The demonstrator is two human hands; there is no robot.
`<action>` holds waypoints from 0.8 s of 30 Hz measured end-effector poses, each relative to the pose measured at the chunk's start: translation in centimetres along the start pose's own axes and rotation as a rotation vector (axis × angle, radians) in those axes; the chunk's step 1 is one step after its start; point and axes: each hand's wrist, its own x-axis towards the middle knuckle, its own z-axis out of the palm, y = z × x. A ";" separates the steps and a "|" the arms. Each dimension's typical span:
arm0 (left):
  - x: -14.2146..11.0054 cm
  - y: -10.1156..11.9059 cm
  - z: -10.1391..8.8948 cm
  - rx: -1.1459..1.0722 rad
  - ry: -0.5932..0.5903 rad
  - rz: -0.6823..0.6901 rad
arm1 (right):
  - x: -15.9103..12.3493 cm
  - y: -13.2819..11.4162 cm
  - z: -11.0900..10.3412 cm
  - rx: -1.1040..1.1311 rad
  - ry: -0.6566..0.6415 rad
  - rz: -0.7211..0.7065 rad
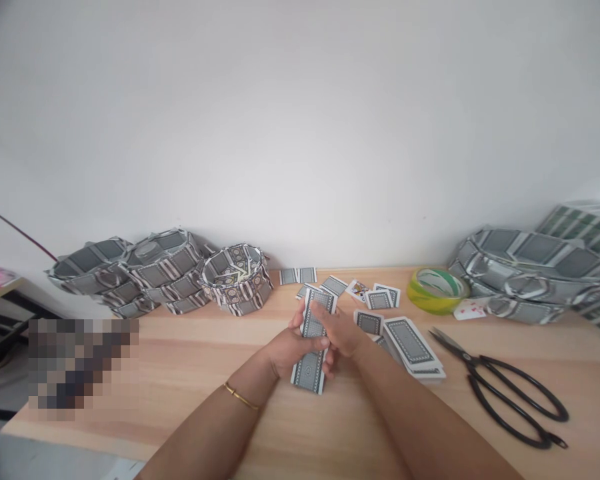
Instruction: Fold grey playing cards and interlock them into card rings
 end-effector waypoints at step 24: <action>-0.2 0.2 0.4 0.030 0.044 0.052 | 0.0 -0.2 0.1 -0.121 -0.062 0.021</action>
